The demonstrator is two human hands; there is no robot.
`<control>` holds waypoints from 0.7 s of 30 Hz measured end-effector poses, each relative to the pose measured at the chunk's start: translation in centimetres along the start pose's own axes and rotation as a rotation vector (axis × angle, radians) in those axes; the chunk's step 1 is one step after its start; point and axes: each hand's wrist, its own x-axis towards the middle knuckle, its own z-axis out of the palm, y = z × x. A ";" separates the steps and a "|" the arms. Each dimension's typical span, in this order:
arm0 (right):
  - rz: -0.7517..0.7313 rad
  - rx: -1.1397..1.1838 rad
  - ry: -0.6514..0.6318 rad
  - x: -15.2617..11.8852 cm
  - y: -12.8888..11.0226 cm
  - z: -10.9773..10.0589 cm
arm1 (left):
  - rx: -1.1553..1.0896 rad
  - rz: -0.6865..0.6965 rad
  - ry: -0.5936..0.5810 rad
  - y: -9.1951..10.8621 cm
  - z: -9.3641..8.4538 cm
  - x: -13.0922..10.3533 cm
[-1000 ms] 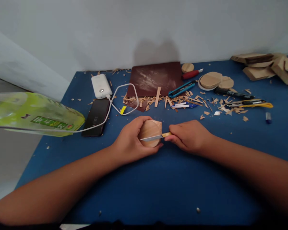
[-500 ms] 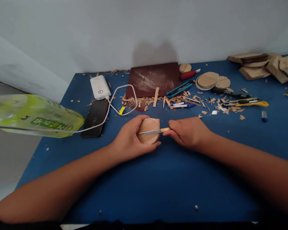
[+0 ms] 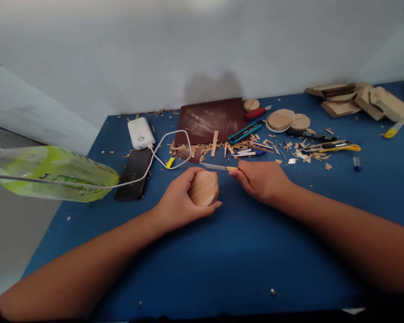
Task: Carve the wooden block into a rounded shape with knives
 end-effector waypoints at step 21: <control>-0.278 0.174 -0.067 -1.4 -1.1 0.9 | 0.005 0.083 0.087 -0.5 1.1 -0.4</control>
